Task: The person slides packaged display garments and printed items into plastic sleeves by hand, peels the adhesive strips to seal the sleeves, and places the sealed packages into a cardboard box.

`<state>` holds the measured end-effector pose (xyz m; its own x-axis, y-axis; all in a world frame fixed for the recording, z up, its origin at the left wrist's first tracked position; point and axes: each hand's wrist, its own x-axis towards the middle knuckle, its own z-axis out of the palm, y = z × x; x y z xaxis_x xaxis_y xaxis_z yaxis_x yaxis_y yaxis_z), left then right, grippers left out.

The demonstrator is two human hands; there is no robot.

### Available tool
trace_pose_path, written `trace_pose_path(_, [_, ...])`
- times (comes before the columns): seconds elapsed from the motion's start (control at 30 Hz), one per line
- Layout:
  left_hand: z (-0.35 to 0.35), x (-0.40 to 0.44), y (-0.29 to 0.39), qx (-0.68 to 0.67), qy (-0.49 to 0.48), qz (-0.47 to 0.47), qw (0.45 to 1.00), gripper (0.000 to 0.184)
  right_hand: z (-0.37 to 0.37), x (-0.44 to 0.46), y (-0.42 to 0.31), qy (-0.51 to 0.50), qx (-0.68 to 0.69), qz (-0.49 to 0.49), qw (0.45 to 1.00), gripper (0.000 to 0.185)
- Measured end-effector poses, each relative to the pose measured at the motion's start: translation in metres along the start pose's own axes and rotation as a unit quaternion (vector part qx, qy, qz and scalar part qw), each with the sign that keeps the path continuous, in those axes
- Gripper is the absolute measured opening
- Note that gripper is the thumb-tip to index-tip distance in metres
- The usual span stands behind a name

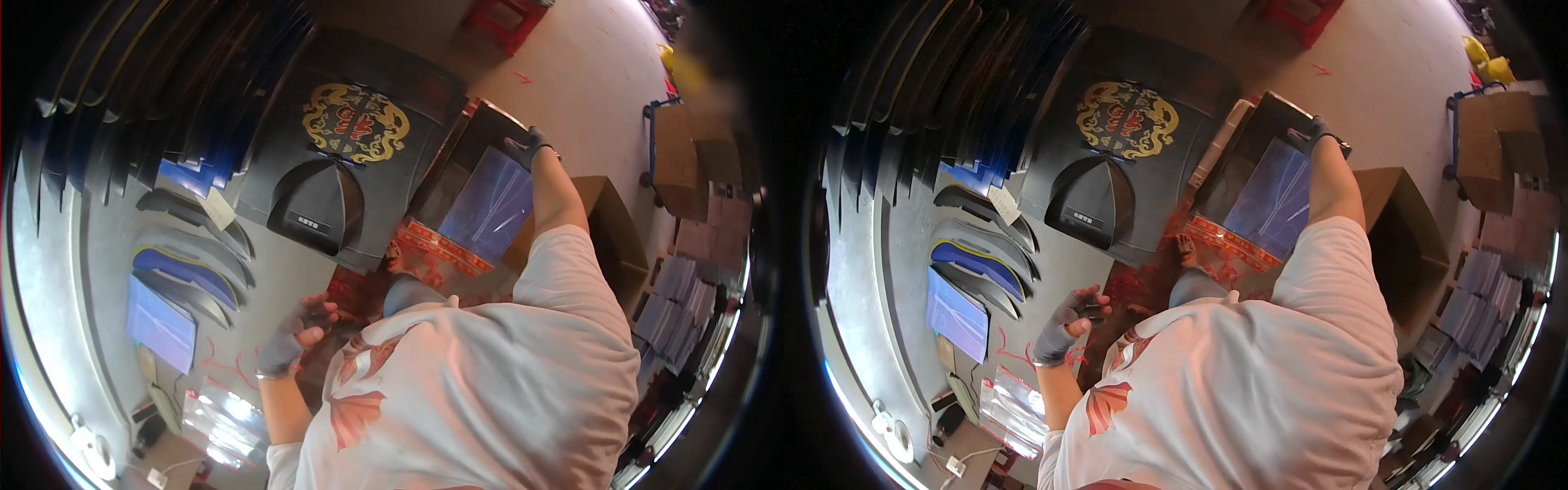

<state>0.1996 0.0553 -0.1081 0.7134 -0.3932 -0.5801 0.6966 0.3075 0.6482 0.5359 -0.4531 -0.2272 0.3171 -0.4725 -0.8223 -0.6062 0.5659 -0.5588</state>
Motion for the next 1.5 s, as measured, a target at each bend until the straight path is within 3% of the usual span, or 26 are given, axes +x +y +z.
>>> trace_pose_path(0.07, [-0.002,0.011,-0.002,-0.018,0.057,-0.003,0.998,0.069,0.021,0.003,0.006,0.029,-0.004,0.000,1.000,0.041])
trace_pose_path(0.1, [-0.003,0.019,-0.003,-0.033,0.104,-0.006,0.994,0.071,0.036,0.005,0.004,-0.054,-0.045,-0.126,0.990,0.039])
trace_pose_path(0.17, [-0.004,0.040,-0.003,-0.037,0.156,-0.006,0.987,0.069,0.067,-0.006,-0.006,-0.211,-0.168,-0.353,0.896,0.040])
trace_pose_path(0.2, [-0.003,0.048,-0.005,-0.040,0.204,-0.010,0.978,0.067,0.081,-0.017,-0.010,-0.281,-0.248,-0.447,0.812,0.042])
trace_pose_path(0.23, [-0.002,0.057,-0.006,-0.047,0.212,-0.006,0.976,0.067,0.092,-0.047,-0.009,-0.292,-0.252,-0.446,0.808,0.042])
trace_pose_path(0.3, [0.000,0.073,-0.011,-0.031,0.257,0.024,0.966,0.061,0.106,-0.118,0.005,-0.347,-0.368,-0.522,0.687,0.041])
trace_pose_path(0.33, [-0.003,0.081,-0.015,-0.036,0.243,0.035,0.969,0.061,0.109,-0.125,0.009,-0.367,-0.371,-0.518,0.678,0.041])
trace_pose_path(0.4, [0.002,0.087,-0.013,-0.056,0.251,0.053,0.965,0.061,0.111,-0.128,0.003,-0.254,-0.396,-0.657,0.589,0.042])
trace_pose_path(0.47, [0.013,0.079,-0.009,-0.052,0.263,0.095,0.959,0.061,0.083,-0.189,-0.001,-0.228,-0.490,-0.629,0.559,0.045])
trace_pose_path(0.5, [0.004,0.077,-0.015,-0.035,0.276,0.064,0.958,0.060,0.074,-0.149,-0.017,-0.311,-0.558,-0.546,0.543,0.049])
trace_pose_path(0.53, [-0.007,0.068,-0.025,-0.023,0.291,0.034,0.956,0.059,0.062,-0.155,-0.013,-0.340,-0.558,-0.548,0.522,0.049])
trace_pose_path(0.6, [-0.008,0.041,-0.038,-0.041,0.319,0.176,0.930,0.059,0.009,-0.179,0.007,-0.452,-0.540,-0.323,0.632,0.044])
trace_pose_path(0.63, [-0.013,0.040,-0.027,-0.032,0.306,0.191,0.932,0.061,0.013,-0.169,-0.021,-0.368,-0.638,-0.237,0.634,0.043])
trace_pose_path(0.67, [-0.032,0.030,-0.039,-0.017,0.284,0.201,0.937,0.063,-0.001,-0.160,-0.004,-0.571,-0.458,-0.148,0.665,0.042])
trace_pose_path(0.77, [-0.090,0.009,-0.100,0.019,0.317,0.233,0.919,0.064,0.011,-0.206,0.080,-0.593,-0.497,-0.175,0.610,0.042])
trace_pose_path(0.83, [-0.101,-0.061,-0.095,-0.004,0.311,0.228,0.922,0.065,0.006,-0.239,0.143,-0.581,-0.507,-0.220,0.597,0.045])
trace_pose_path(0.87, [-0.025,-0.087,-0.030,-0.010,0.298,0.212,0.931,0.066,0.000,-0.266,0.070,-0.592,-0.512,-0.221,0.582,0.045])
trace_pose_path(0.93, [-0.045,-0.114,-0.054,-0.051,0.353,0.221,0.908,0.055,-0.001,-0.281,0.084,-0.628,-0.429,-0.169,0.626,0.046])
trace_pose_path(0.97, [-0.036,-0.136,-0.056,-0.126,0.451,0.164,0.868,0.043,-0.002,-0.306,0.071,-0.618,-0.443,-0.170,0.627,0.046])
trace_pose_path(1.03, [-0.042,-0.173,-0.085,0.134,0.654,0.006,0.745,0.045,0.005,-0.332,0.062,-0.620,-0.457,-0.177,0.612,0.046])
trace_pose_path(1.1, [-0.004,-0.204,-0.103,0.222,0.728,-0.141,0.633,0.044,0.015,-0.348,0.059,-0.643,-0.458,-0.185,0.586,0.046])
trace_pose_path(1.13, [0.008,-0.202,-0.119,0.212,0.735,-0.141,0.629,0.044,0.018,-0.354,0.058,-0.654,-0.449,-0.167,0.585,0.046])
trace_pose_path(1.23, [0.035,-0.188,-0.159,0.195,0.750,0.009,0.632,0.040,0.020,-0.369,0.062,-0.679,-0.439,-0.135,0.573,0.045])
trace_pose_path(1.33, [0.057,-0.180,-0.179,0.159,0.735,0.017,0.659,0.042,0.010,-0.396,0.069,-0.683,-0.437,-0.123,0.572,0.043])
trace_pose_path(1.5, [0.103,-0.159,-0.184,0.216,0.752,0.046,0.622,0.040,-0.005,-0.378,0.079,-0.695,-0.392,-0.168,0.578,0.043])
